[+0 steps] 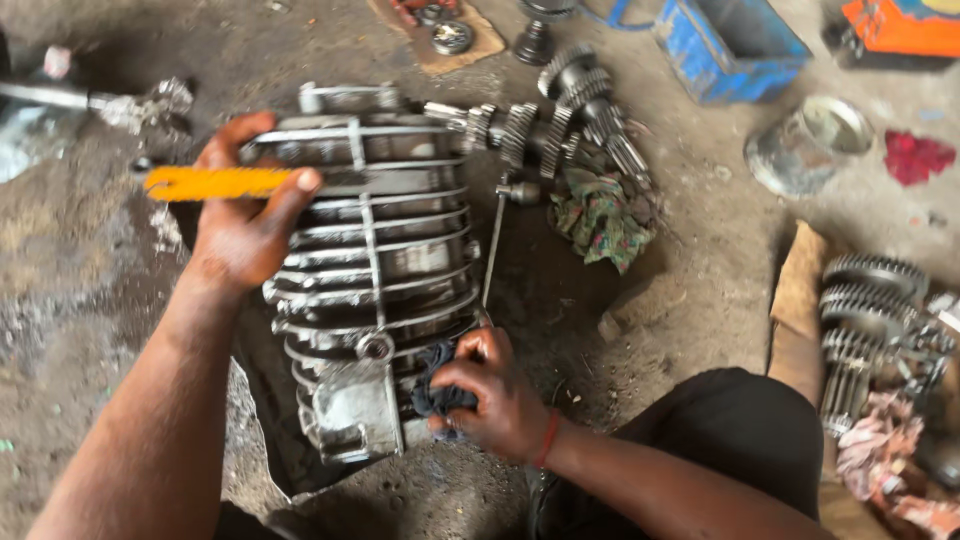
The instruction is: The person cleans the exterior of a disassembled engine block using a yellow-handled scraper and a dark cloth. They scrape grime from the cooling fins and wipe the surfaces repeatedly while seated on the floor.
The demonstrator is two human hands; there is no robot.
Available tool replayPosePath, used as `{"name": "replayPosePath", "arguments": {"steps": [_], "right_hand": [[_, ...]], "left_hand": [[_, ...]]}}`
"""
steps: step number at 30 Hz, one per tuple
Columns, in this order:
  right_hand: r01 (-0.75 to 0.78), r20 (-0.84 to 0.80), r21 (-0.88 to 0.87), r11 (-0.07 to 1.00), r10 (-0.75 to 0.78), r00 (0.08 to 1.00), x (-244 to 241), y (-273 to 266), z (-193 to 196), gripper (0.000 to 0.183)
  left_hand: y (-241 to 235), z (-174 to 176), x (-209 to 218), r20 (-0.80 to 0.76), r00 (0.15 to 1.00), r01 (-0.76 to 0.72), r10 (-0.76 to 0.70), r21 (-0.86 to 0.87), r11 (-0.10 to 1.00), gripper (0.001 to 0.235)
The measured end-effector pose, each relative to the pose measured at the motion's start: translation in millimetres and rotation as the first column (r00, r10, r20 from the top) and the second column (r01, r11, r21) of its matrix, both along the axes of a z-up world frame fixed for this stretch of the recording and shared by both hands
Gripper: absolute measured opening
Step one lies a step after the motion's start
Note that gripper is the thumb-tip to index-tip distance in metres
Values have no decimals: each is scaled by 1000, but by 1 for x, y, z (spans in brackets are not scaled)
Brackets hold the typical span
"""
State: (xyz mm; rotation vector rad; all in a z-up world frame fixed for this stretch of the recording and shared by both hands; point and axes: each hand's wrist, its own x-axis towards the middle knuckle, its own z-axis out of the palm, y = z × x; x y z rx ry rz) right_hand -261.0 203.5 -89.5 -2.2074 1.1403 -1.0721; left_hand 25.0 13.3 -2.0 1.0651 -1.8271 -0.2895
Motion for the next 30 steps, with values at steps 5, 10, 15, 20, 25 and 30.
{"name": "replayPosePath", "arguments": {"steps": [5,10,15,20,25,30], "right_hand": [[3,201,209,978,-46,978,-14,-24,-36,46],[-59,372,426,903,-115,921,-48,-51,-76,38],[-160,651,657,737,-447,613,-58,-86,-87,32],[-73,507,670,739,-384,771,-52,-82,-81,29],[23,351,707,707,-379,856,-34,-109,-76,23],[246,210,534,809,-409,888,-28,-115,-85,21]], "left_hand": [[7,3,6,-179,981,108,-72,203,973,70],[18,6,8,68,998,-18,18,11,1000,62],[25,7,7,-245,957,204,-156,182,962,64],[30,8,7,-404,884,336,-234,201,920,61],[37,9,6,-322,933,239,-161,218,946,63],[40,5,6,-354,911,296,-210,207,933,65]]}}
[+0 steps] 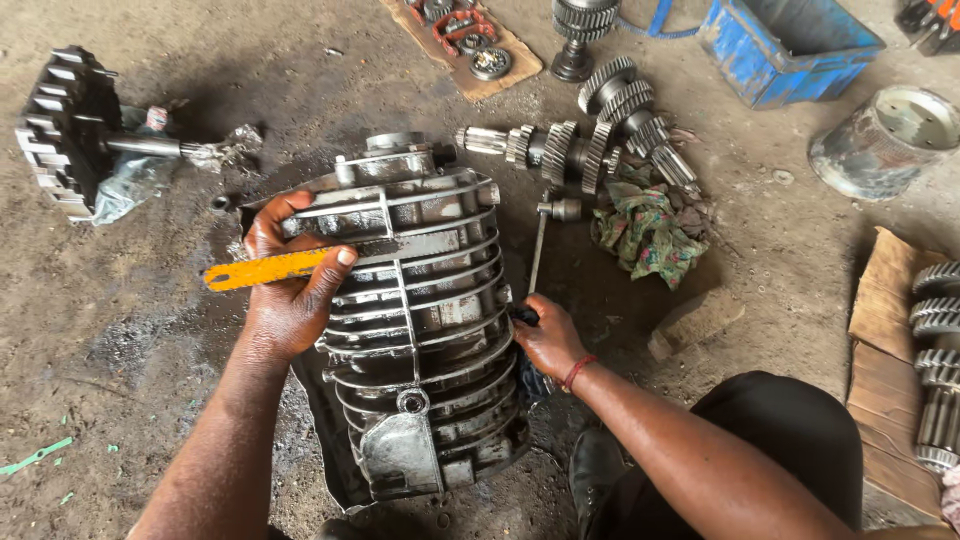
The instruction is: The person cleans the exterior of a disassembled engine block using a yellow-handled scraper and a dark cloth. They scrape grime from the cooling fins and wipe the surfaces repeatedly while seated on the floor.
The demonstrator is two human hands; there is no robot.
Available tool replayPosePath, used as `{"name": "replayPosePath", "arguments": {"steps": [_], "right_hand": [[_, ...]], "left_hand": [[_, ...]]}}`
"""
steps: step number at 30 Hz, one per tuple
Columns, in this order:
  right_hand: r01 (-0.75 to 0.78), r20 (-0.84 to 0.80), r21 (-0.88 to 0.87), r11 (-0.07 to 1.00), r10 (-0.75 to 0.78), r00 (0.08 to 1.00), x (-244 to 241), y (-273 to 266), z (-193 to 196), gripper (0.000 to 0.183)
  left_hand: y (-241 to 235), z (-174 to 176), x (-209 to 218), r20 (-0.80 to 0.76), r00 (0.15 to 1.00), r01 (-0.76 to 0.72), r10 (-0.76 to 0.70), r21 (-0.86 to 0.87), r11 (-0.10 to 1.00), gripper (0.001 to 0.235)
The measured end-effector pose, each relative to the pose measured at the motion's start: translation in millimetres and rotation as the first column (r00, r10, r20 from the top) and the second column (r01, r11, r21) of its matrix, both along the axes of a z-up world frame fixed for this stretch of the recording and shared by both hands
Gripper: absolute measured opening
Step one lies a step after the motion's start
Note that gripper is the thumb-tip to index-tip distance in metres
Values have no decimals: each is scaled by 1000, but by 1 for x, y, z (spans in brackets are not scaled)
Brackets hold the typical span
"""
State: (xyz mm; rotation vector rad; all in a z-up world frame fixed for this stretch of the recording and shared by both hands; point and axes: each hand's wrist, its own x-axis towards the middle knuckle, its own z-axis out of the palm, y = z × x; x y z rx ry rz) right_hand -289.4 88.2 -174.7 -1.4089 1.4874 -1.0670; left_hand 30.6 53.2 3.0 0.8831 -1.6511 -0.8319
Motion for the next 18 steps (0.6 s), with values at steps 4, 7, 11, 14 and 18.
{"name": "replayPosePath", "arguments": {"steps": [4,7,11,14,18], "right_hand": [[163,-127,-96,982,-175,976,-8,5,-20,21],[283,-146,47,958,-274,951,-28,0,-41,22],[216,-198,147,965,-185,963,-48,-4,-76,25],[181,-262,223,958,-119,958,-45,-2,-102,26],[152,-346,291,944,-45,937,-40,-4,-108,26]], "left_hand": [[-3,-2,-1,-68,998,22,-17,78,997,68],[-4,-3,1,100,990,-98,99,-13,995,66],[-6,-9,4,303,917,-191,259,-236,953,26],[-10,-13,6,367,880,-218,302,-252,943,29],[-14,-13,2,331,902,-198,277,-254,947,29]]}}
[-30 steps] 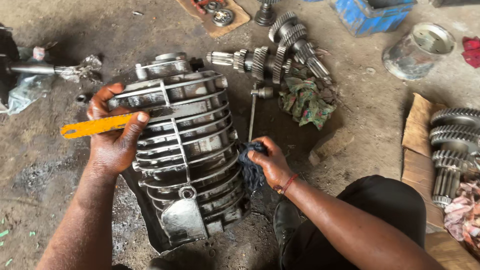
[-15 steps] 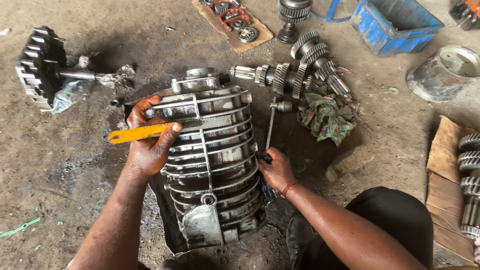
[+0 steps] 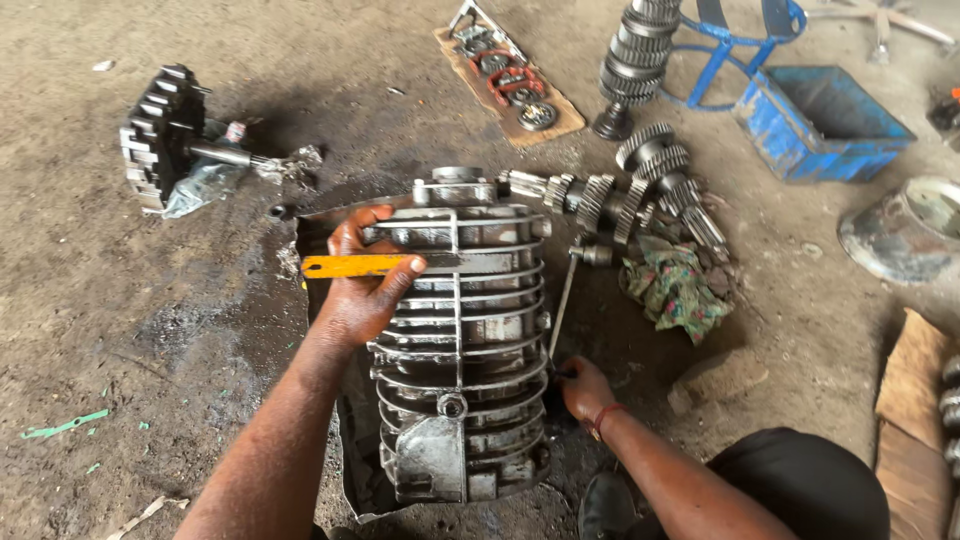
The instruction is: The person cleans the exterior of a disassembled engine block using a yellow-handled scraper and a dark cloth. They scrape grime from the cooling fins and wipe the surfaces repeatedly while seated on the floor.
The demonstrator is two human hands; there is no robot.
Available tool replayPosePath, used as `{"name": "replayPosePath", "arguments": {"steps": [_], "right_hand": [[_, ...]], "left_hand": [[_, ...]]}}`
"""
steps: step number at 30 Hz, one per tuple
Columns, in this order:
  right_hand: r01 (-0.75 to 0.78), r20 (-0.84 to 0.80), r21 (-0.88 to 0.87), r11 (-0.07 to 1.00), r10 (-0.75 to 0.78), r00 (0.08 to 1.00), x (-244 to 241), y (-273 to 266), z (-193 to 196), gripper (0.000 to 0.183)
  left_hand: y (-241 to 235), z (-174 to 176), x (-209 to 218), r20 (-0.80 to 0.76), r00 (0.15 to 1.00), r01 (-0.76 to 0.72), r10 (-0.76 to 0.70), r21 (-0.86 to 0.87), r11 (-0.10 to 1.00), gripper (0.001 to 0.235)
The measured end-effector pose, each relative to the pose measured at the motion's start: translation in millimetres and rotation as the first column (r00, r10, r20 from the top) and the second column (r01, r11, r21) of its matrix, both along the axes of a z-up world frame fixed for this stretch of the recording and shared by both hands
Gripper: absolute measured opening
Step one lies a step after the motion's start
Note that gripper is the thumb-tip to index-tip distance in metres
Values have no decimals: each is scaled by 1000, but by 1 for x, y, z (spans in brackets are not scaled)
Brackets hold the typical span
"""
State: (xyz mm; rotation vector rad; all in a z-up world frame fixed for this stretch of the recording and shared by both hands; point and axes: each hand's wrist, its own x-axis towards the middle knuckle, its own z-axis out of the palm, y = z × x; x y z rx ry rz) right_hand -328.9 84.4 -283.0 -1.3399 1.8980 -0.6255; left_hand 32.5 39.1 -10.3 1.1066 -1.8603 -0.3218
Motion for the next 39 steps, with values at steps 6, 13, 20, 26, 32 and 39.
{"name": "replayPosePath", "arguments": {"steps": [6,13,20,26,32,39], "right_hand": [[69,108,290,955,-105,989,5,0,36,31],[144,375,54,988,-154,914,6,-13,77,21],[-148,87,-818,555,374,923,45,-29,230,11],[-624,-566,-758,188,285,773,148,-36,335,45],[-635,-537,-715,293,350,767,155,-63,326,19],[-126,327,-788,602,584,743,81,-85,361,11]], "left_hand": [[2,1,-3,2,1000,-23,23,42,999,32],[-1,3,-7,-12,1000,-21,21,54,998,36],[-9,0,-15,-104,994,-29,26,-36,999,45],[-12,5,-22,-215,974,-37,67,141,989,77],[-15,6,-21,8,1000,-21,21,11,1000,35],[-5,16,-27,167,986,-46,27,110,993,61]]}}
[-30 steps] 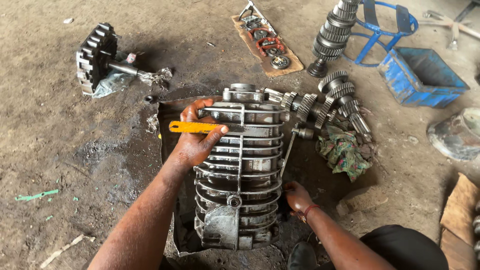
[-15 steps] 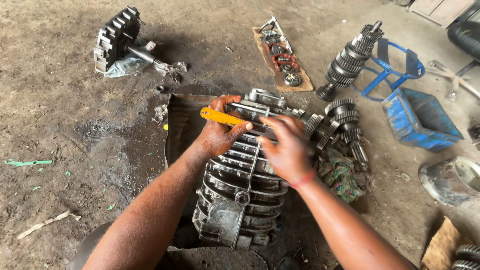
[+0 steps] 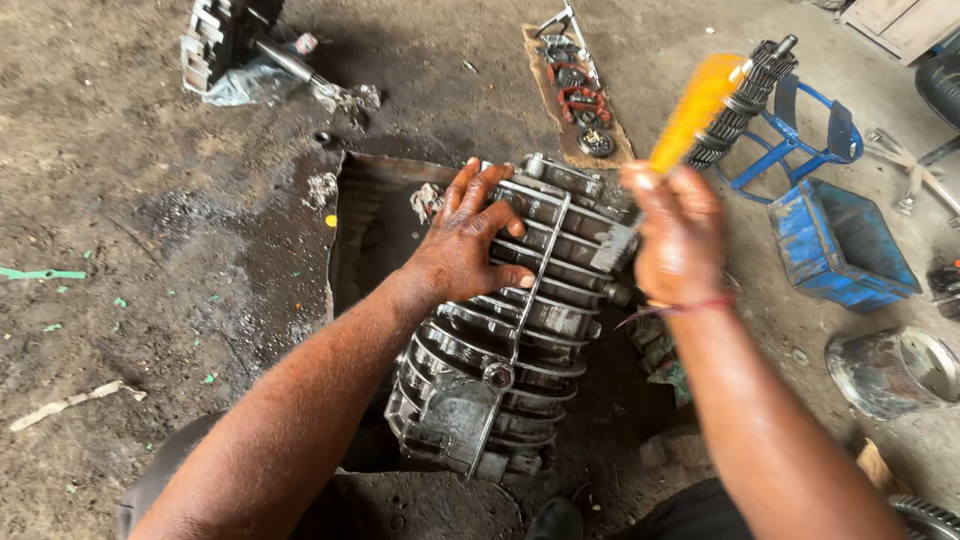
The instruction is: The person cleans the exterior of a disassembled engine block using a yellow-handled scraper and a dark cloth. They scrape grime from the cooling fins and wipe the surfaces repeatedly while seated on the floor.
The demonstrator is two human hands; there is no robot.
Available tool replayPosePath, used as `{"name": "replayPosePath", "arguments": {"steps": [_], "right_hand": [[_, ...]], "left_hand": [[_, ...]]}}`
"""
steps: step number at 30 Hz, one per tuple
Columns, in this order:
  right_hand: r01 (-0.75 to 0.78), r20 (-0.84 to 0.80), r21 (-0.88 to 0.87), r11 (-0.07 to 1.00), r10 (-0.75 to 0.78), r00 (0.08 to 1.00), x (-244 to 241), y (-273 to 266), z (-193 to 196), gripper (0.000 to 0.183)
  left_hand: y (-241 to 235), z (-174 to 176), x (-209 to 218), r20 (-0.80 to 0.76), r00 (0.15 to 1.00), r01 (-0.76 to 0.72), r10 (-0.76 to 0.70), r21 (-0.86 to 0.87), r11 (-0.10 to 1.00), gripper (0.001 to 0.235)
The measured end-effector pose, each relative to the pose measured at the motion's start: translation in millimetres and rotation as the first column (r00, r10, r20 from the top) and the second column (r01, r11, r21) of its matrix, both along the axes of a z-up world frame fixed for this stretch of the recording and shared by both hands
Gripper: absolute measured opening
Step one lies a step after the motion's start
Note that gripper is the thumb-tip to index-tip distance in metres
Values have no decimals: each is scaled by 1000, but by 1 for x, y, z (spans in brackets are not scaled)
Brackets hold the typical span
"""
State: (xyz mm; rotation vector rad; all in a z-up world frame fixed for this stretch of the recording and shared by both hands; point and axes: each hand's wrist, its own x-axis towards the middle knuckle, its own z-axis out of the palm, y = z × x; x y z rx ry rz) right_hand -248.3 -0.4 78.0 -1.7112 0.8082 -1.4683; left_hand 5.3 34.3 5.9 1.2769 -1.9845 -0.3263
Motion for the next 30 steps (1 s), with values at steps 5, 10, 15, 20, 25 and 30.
{"name": "replayPosePath", "arguments": {"steps": [5,10,15,20,25,30], "right_hand": [[-25,33,117,993,21,999,-60,48,-4,16],[119,-151,85,989,-105,983,-66,85,-48,15],[32,-410,-241,970,-132,903,-70,99,-63,12],[-65,-588,-264,962,-107,802,-62,100,-68,22],[-38,-668,-403,914,-265,696,-51,114,-66,31],[-131,-683,-566,814,-375,627,-36,114,-84,27]], "left_hand": [[-1,-4,-3,-5,1000,14,-15,-206,979,65],[-6,-10,-4,-34,999,-16,9,-211,977,60],[-9,-8,-13,-25,998,-60,56,-183,981,59],[-8,-10,-19,-41,996,-92,85,-209,974,58],[-4,-13,-19,-57,995,-97,86,-258,961,58],[-1,-15,-18,-76,994,-91,73,-275,957,57]]}}
